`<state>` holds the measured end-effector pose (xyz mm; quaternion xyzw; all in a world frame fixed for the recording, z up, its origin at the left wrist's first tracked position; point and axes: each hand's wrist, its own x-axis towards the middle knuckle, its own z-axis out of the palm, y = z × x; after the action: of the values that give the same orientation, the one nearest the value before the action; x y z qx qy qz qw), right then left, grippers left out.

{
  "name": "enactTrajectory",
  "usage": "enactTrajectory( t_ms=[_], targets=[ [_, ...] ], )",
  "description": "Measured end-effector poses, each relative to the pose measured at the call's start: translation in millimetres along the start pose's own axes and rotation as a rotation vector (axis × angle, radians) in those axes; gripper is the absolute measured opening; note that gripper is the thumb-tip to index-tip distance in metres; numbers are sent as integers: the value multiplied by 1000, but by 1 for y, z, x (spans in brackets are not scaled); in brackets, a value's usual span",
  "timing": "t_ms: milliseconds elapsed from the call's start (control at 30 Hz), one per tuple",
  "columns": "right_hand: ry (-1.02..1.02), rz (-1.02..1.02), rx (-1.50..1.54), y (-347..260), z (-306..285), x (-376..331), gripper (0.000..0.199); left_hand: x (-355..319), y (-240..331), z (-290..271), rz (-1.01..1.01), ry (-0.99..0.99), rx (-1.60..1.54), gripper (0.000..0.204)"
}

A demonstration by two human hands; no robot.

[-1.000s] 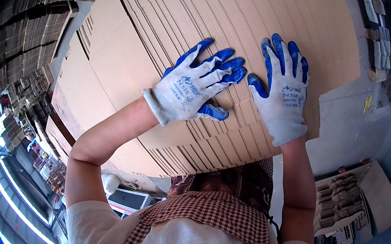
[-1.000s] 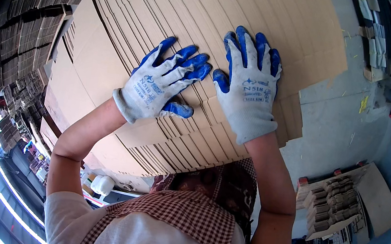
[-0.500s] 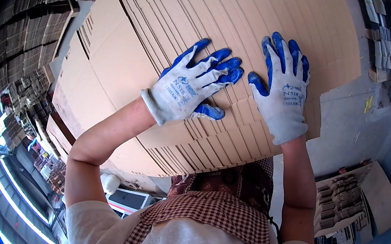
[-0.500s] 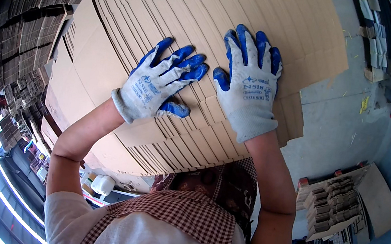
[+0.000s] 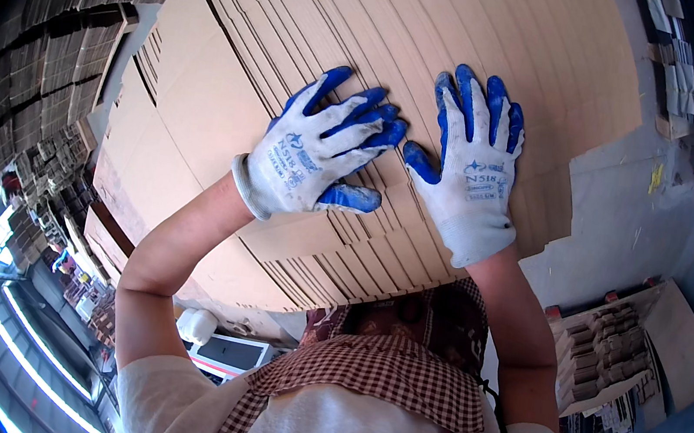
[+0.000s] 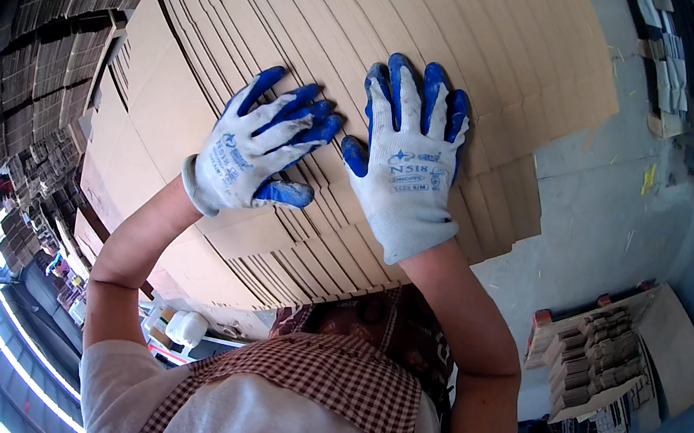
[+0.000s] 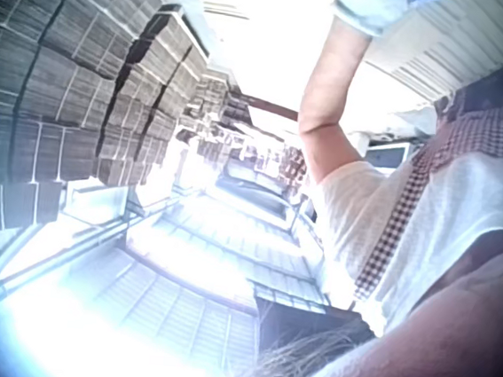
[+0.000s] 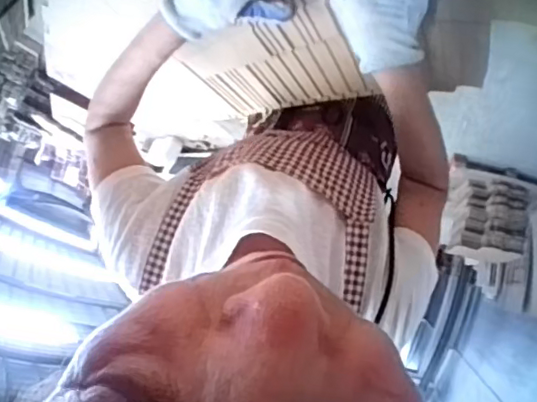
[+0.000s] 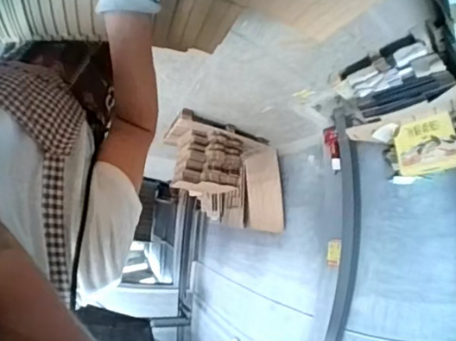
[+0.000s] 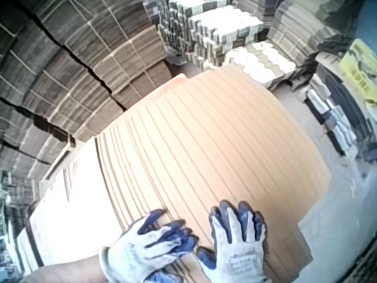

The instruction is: The person places dark rectangular objects onto a yellow printed cardboard sheet and then stacks multiple flat cardboard pieces into a neat pile. The person wears gloves and works in a warehouse-like area with stacks of cardboard and pallets visible.

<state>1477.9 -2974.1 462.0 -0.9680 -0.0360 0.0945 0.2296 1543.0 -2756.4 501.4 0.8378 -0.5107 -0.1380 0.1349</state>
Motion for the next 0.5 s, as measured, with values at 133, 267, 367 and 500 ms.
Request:
enactTrajectory(
  t_ms=[133,267,367,500],
  targets=[
    [-10,21,12,4,1,-3,75,2,4,9,-11,-13,-11,73],
    [-3,29,13,7,3,-5,76,-2,6,13,-13,-6,-9,72],
    [-9,30,6,8,0,-4,77,-5,6,16,-9,10,-3,73],
    [-13,24,-4,8,0,-4,86,-9,6,17,-1,30,1,74]
  ],
)
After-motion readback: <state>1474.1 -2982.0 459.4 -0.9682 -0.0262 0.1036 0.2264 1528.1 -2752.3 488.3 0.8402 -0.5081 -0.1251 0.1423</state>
